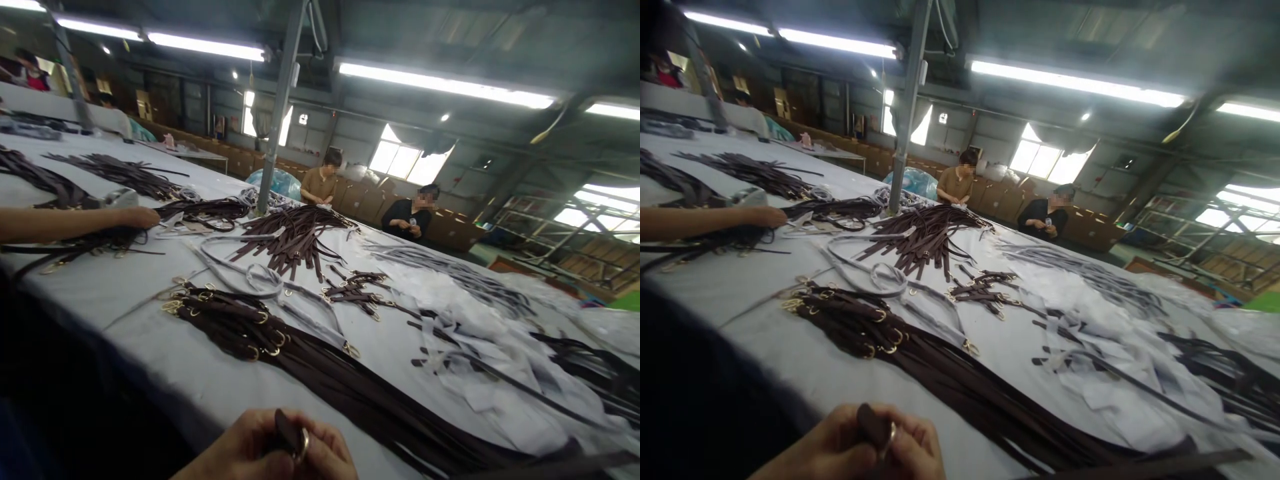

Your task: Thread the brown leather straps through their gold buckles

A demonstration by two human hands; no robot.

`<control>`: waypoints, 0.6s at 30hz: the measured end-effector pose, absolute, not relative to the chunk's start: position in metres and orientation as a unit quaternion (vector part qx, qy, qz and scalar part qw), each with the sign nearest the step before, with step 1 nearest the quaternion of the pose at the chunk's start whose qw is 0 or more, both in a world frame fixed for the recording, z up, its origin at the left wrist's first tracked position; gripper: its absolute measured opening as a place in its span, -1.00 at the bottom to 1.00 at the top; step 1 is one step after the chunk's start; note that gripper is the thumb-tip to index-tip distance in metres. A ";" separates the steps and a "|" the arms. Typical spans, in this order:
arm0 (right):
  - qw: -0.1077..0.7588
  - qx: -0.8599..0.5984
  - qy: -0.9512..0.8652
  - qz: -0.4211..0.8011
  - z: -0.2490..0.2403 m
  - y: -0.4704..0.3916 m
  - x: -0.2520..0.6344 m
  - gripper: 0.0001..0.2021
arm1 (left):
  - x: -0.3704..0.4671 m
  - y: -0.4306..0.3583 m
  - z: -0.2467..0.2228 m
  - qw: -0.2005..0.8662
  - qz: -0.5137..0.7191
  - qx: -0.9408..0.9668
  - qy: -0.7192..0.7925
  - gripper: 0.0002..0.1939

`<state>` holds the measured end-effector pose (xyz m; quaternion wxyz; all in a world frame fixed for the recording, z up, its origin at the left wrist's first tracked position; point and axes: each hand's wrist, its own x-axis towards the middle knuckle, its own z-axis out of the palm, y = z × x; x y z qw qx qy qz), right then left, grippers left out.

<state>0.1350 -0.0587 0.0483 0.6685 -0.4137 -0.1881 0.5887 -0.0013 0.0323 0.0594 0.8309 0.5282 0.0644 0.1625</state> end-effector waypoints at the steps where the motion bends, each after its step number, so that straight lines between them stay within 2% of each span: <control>1: 0.689 -0.408 -0.174 0.573 0.046 -0.055 0.132 -0.56 | 0.003 0.030 0.057 0.829 0.174 0.529 0.056 -0.48; 5: 0.711 -0.468 -0.133 0.508 0.031 -0.047 0.126 -0.60 | 0.014 0.027 0.047 0.800 0.213 0.553 0.091 -0.58; 7: 0.720 -0.495 -0.165 0.458 0.024 -0.047 0.123 -0.51 | 0.016 0.028 0.047 0.787 0.210 0.571 0.105 -0.60; 9: 0.734 -0.521 -0.256 0.353 0.023 -0.050 0.119 -0.41 | 0.017 0.030 0.051 0.771 0.208 0.588 0.130 -0.61; 11: 0.712 -0.564 -0.346 0.235 0.026 -0.054 0.117 -0.47 | 0.017 0.030 0.055 0.751 0.193 0.612 0.156 -0.64; 13: 0.680 -0.610 -0.369 0.171 0.034 -0.058 0.120 -0.60 | 0.018 0.030 0.055 0.736 0.162 0.635 0.169 -0.70; 15: 0.673 -0.644 -0.324 0.166 0.040 -0.064 0.131 -0.65 | 0.018 0.029 0.049 0.731 0.105 0.646 0.194 -0.73; 18: 0.722 -0.628 -0.214 0.199 0.046 -0.072 0.154 -0.59 | 0.021 0.026 0.031 0.774 0.009 0.605 0.188 -0.58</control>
